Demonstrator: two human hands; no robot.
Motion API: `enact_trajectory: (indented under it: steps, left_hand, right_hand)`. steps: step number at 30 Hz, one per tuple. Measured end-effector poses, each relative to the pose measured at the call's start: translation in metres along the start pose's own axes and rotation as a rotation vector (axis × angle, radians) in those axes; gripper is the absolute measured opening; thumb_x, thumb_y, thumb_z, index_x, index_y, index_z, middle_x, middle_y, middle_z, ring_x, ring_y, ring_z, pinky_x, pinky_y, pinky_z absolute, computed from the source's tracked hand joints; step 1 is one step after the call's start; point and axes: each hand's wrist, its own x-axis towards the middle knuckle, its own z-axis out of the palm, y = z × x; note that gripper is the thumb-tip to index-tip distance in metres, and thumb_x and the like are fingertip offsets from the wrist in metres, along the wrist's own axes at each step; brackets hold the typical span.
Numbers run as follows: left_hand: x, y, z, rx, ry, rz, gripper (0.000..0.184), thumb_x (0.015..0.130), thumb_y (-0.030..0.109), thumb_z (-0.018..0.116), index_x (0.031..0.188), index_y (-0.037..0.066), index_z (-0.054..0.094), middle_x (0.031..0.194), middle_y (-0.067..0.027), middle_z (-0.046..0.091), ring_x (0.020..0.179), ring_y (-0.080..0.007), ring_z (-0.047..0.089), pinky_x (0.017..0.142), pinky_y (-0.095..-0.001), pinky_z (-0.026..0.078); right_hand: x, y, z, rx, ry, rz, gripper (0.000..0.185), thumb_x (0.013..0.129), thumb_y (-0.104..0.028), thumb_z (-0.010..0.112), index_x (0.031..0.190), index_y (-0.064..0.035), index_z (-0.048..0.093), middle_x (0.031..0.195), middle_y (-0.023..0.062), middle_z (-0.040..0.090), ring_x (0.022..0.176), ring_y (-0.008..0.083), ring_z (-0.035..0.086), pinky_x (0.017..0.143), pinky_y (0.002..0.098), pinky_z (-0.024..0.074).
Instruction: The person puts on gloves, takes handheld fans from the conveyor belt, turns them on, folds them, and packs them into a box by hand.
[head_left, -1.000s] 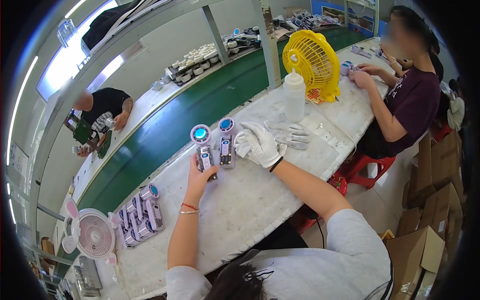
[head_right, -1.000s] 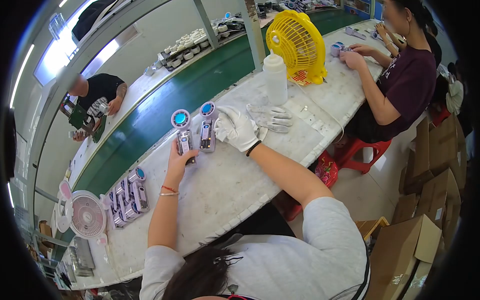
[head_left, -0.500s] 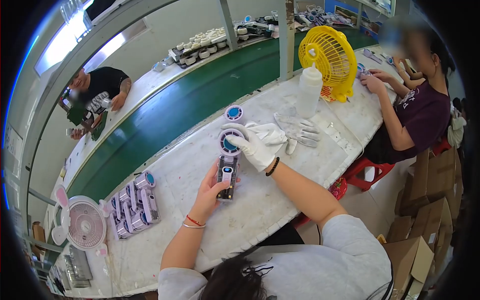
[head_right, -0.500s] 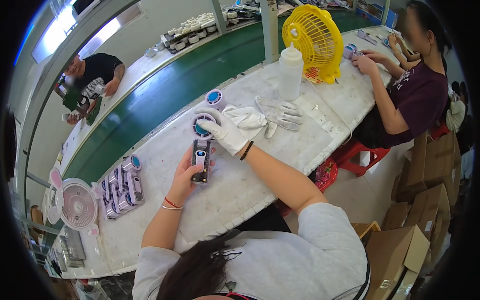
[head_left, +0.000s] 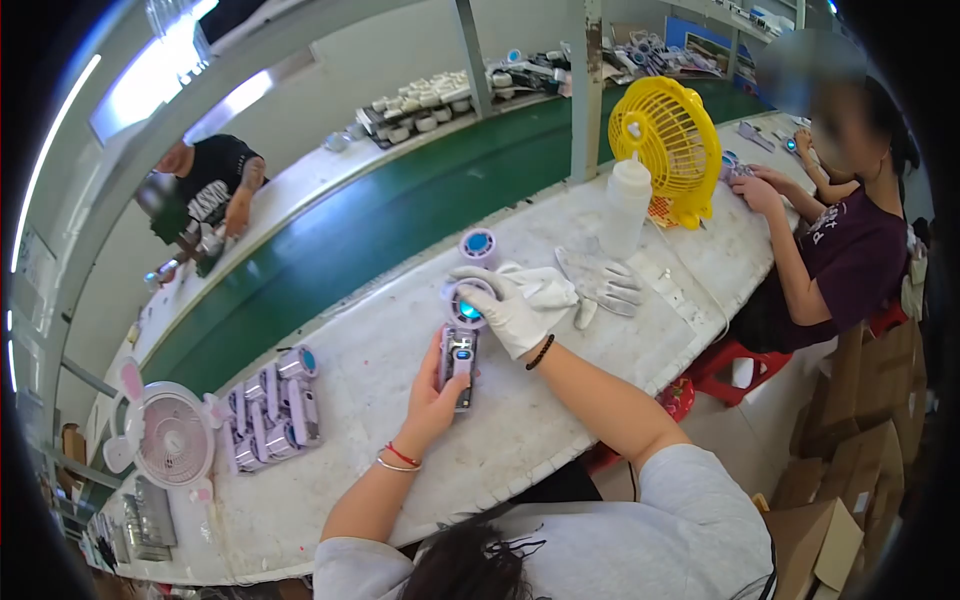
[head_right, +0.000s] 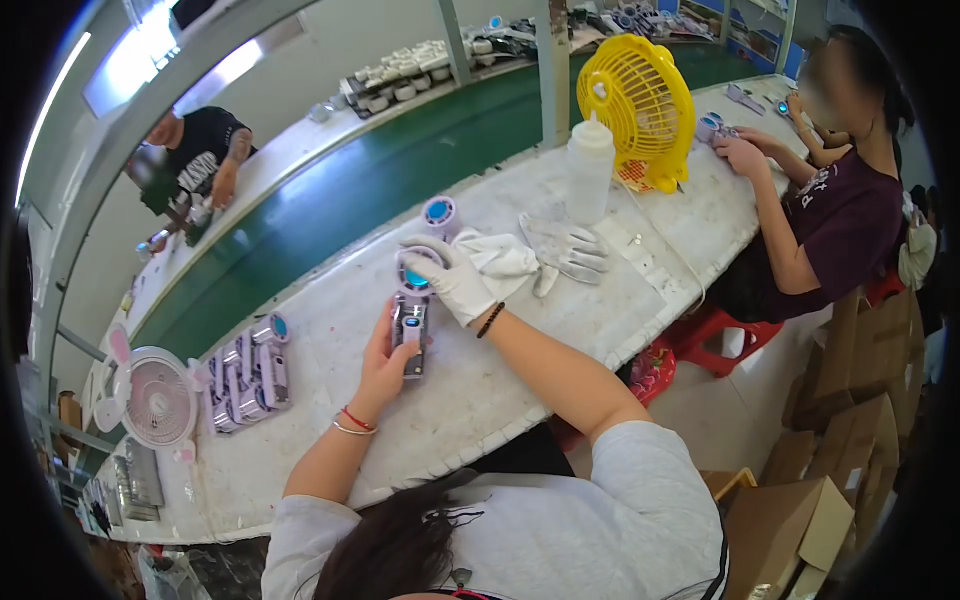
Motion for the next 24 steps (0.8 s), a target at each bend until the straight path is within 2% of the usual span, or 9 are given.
enact_trajectory:
  steps: [2,4,7,10,15,19,20,23,24]
  left_hand:
    - [-0.002,0.003,0.002,0.053,0.015,0.030,0.071,0.086,-0.003,0.051,0.149,0.005,0.019,0.133,-0.0110,0.047,0.100,-0.0157,0.058,0.089,-0.0287,0.045]
    - [0.002,-0.007,-0.003,0.201,0.053,0.114,0.070,0.086,0.001,0.054,0.147,0.002,0.021,0.130,-0.0147,0.050,0.097,-0.0183,0.059,0.088,-0.0298,0.046]
    - [-0.002,0.034,0.012,0.687,0.115,0.104,0.069,0.083,0.004,0.056,0.145,-0.001,0.025,0.123,-0.0197,0.054,0.100,-0.0265,0.061,0.088,-0.0323,0.046]
    - [0.007,0.031,0.012,0.955,0.187,0.441,0.069,0.080,0.004,0.057,0.142,-0.002,0.028,0.115,-0.0226,0.057,0.097,-0.0336,0.060,0.084,-0.0371,0.046]
    - [0.012,0.035,0.013,1.248,0.167,0.531,0.071,0.075,0.005,0.057,0.142,-0.001,0.031,0.112,-0.0211,0.058,0.090,-0.0354,0.059,0.076,-0.0429,0.045]
    - [0.015,0.032,0.027,1.283,0.155,0.533,0.072,0.074,0.006,0.057,0.141,0.000,0.032,0.113,-0.0210,0.058,0.091,-0.0348,0.058,0.076,-0.0433,0.044]
    - [0.015,0.029,0.032,1.257,0.152,0.535,0.071,0.075,0.005,0.057,0.141,-0.001,0.032,0.113,-0.0211,0.058,0.090,-0.0352,0.059,0.076,-0.0434,0.044]
    - [0.012,0.024,0.042,1.131,0.140,0.482,0.068,0.077,0.005,0.057,0.140,-0.002,0.032,0.115,-0.0219,0.057,0.088,-0.0360,0.061,0.076,-0.0425,0.046]
    - [0.009,0.026,0.044,1.053,0.130,0.425,0.068,0.078,0.005,0.056,0.140,-0.002,0.032,0.116,-0.0225,0.057,0.088,-0.0361,0.062,0.077,-0.0414,0.047]
  right_hand:
    - [-0.001,0.012,-0.001,0.039,0.036,0.005,0.038,0.098,-0.031,0.050,0.121,-0.0018,0.057,0.114,0.0049,0.061,0.107,0.0125,0.055,0.095,0.0258,0.0419]
    - [-0.006,-0.003,0.004,0.071,0.040,-0.074,0.038,0.097,-0.031,0.051,0.121,-0.0017,0.057,0.114,0.0051,0.060,0.106,0.0119,0.054,0.094,0.0251,0.0422]
    - [-0.010,-0.009,0.000,-0.001,0.022,-0.117,0.045,0.093,-0.031,0.059,0.127,-0.0024,0.049,0.118,0.0066,0.056,0.106,0.0121,0.053,0.091,0.0255,0.0442]
    - [-0.010,-0.006,-0.001,0.005,-0.006,-0.104,0.060,0.084,-0.026,0.071,0.132,-0.0032,0.041,0.118,0.0091,0.054,0.106,0.0130,0.053,0.088,0.0269,0.0467]
    - [-0.009,0.002,-0.002,0.092,0.081,-0.104,0.054,0.086,-0.031,0.067,0.127,-0.0020,0.045,0.116,0.0084,0.055,0.103,0.0130,0.055,0.085,0.0276,0.0484]
    - [0.010,0.055,-0.033,-0.088,0.280,-0.220,0.043,0.093,-0.042,0.053,0.112,-0.0034,0.058,0.106,0.0056,0.060,0.095,0.0124,0.058,0.079,0.0269,0.0498]
    - [-0.008,-0.008,-0.014,0.246,0.322,0.180,0.042,0.096,-0.043,0.043,0.104,-0.0070,0.064,0.097,0.0042,0.062,0.090,0.0128,0.060,0.079,0.0270,0.0490]
    - [0.004,0.021,-0.033,0.368,0.270,0.191,0.040,0.097,-0.041,0.044,0.109,-0.0085,0.063,0.098,0.0047,0.064,0.090,0.0134,0.060,0.082,0.0271,0.0475]
    - [0.002,0.017,-0.033,0.463,0.157,0.097,0.039,0.096,-0.037,0.048,0.114,-0.0063,0.062,0.104,0.0052,0.063,0.093,0.0129,0.060,0.084,0.0282,0.0473]
